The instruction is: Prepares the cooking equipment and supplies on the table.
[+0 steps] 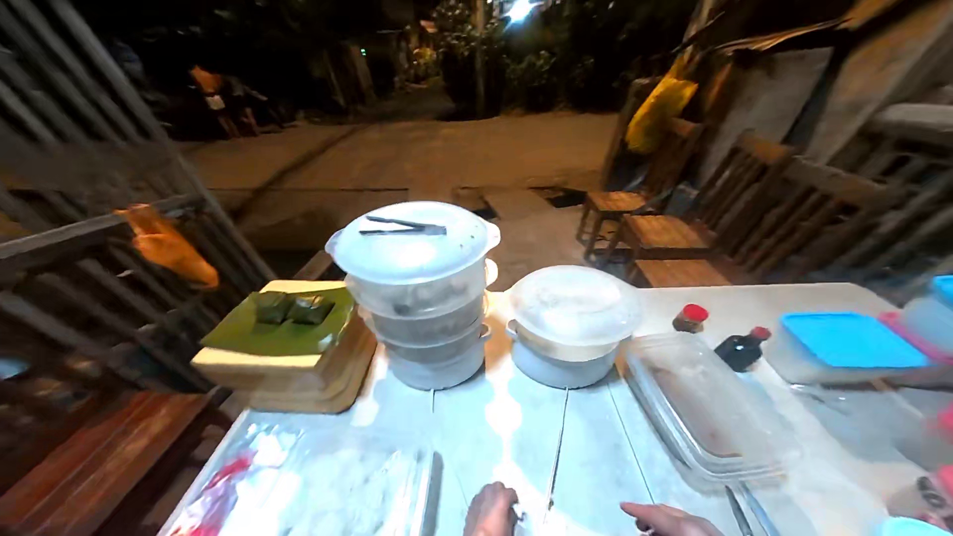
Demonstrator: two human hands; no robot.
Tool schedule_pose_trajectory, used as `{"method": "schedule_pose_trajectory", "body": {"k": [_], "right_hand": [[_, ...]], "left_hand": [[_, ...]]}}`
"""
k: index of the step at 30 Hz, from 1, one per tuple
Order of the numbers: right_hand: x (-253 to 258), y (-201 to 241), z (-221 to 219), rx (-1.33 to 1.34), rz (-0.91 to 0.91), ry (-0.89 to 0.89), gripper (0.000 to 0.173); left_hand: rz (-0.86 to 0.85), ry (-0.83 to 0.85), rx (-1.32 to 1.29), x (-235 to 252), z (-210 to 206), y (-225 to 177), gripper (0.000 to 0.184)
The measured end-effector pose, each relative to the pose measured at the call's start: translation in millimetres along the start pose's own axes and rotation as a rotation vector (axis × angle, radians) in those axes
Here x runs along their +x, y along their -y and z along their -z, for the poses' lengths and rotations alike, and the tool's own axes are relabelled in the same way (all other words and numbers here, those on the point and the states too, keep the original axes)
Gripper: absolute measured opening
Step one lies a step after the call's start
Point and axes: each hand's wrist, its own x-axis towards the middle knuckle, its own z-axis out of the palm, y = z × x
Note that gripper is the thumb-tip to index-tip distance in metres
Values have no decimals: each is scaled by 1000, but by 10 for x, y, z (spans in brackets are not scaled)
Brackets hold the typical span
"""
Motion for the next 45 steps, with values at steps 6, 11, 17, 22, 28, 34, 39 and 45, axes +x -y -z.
{"method": "schedule_pose_trajectory", "body": {"k": [6,11,17,22,28,34,39,45], "right_hand": [[970,495,-120,168,194,-117,62],[1628,631,-87,390,86,-182,27],[2042,503,224,623,238,-149,54],[2180,512,419,936,323,-142,13],[2307,585,236,1405,549,-356,27],[2476,715,471,625,353,-763,47],[2869,1041,1183,-190,144,-546,40],[3408,1178,1331,-603,2,-156,36]], "left_hand": [[-376,-136,-218,182,1079,-169,23],[-320,-142,-448,585,1569,-342,29],[-501,-130,-716,894,1752,-423,23],[-311,-292,-986,1175,1875,-437,18],[-254,-344,-1074,1402,1578,-638,22],[-68,-481,-1220,1428,1461,-923,29],[124,-505,-1560,1842,1683,-779,39],[153,-385,-1581,1958,1698,-964,62]]}}
